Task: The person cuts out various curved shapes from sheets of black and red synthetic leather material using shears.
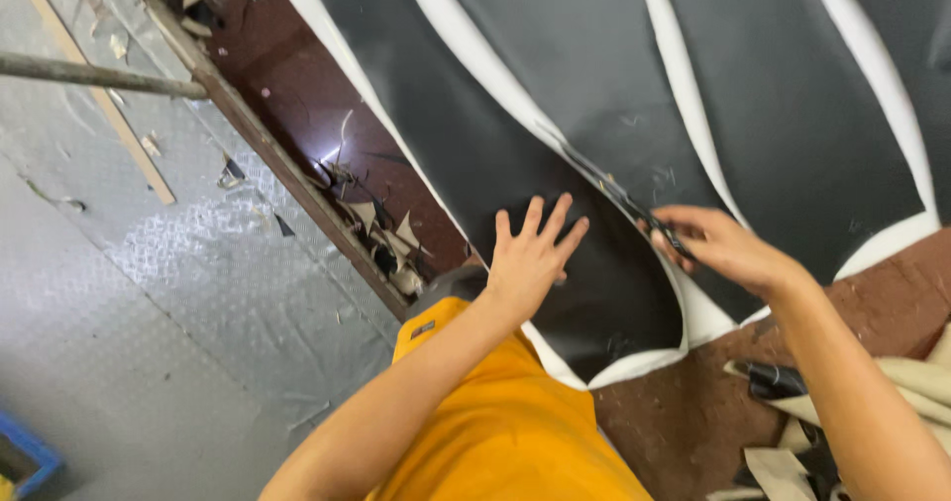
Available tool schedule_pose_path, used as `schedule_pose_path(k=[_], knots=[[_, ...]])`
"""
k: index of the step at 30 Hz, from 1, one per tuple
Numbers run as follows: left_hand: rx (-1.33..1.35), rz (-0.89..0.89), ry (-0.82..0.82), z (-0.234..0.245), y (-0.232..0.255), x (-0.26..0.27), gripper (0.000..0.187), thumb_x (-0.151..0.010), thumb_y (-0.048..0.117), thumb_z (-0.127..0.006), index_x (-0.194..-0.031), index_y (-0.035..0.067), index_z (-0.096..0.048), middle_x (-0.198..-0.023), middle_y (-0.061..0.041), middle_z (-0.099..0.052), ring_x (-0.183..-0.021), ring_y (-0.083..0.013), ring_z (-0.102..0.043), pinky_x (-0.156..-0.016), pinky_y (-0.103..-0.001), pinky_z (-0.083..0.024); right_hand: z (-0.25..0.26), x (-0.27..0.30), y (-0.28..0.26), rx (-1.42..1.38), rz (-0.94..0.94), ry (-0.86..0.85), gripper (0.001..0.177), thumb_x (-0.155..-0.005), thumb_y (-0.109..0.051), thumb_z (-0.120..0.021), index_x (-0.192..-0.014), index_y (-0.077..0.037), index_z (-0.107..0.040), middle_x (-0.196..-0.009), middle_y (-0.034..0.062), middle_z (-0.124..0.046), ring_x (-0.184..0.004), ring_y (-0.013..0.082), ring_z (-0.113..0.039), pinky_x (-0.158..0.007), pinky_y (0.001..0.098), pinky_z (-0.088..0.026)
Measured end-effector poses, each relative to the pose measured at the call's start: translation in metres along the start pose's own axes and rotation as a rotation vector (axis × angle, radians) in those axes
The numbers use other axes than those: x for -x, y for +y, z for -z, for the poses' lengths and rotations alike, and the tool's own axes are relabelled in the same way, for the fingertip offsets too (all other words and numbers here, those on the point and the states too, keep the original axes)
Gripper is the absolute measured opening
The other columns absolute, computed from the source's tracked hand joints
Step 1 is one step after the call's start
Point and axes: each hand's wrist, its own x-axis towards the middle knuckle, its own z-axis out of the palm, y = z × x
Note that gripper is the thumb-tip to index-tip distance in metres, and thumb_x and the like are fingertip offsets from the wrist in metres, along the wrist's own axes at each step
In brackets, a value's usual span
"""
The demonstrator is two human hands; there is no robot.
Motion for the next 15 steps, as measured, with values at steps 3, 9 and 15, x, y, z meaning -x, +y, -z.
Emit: schedule_pose_path(k=[3,9,15], knots=[[-0.038,0.008,0.021,-0.005,-0.001,0.003,0.087,-0.073,0.035,-0.085,-0.152,0.024,-0.049,-0.162,-0.008,-0.036,-0.141,-0.0348,-0.041,-0.102,-0.065,-0.039,-0.007,-0.007,-0.002,0.003,0.021,0.003,0.035,-0.096,-0.016,-0.061,-0.127,-0.003,-0.068,-0.08,0.0,-0.062,-0.069,0.0091,-0.054,-0.06,0.0258,-0.045],[-0.005,0.021,-0.056,0.001,0.003,0.0,0.086,-0.074,0.037,-0.083,-0.151,0.025,-0.048,-0.161,-0.008,-0.034,-0.143,-0.0354,-0.037,-0.102,-0.068,-0.037,-0.015,-0.012,-0.02,-0.059,0.003,-0.014,0.033,-0.097,-0.019,-0.061,-0.125,-0.004,-0.07,-0.078,-0.0006,-0.059,-0.068,0.0102,-0.053,-0.058,0.0263,-0.042],[0.099,0.002,-0.237,0.014,0.001,-0.004,0.074,-0.077,0.04,-0.079,-0.143,0.021,-0.05,-0.159,-0.015,-0.031,-0.144,-0.041,-0.03,-0.103,-0.073,-0.032,-0.028,-0.033,-0.043,-0.041,0.044,0.0,0.035,-0.095,-0.021,-0.06,-0.125,-0.005,-0.069,-0.081,0.0,-0.062,-0.069,0.0087,-0.056,-0.059,0.0258,-0.046]])
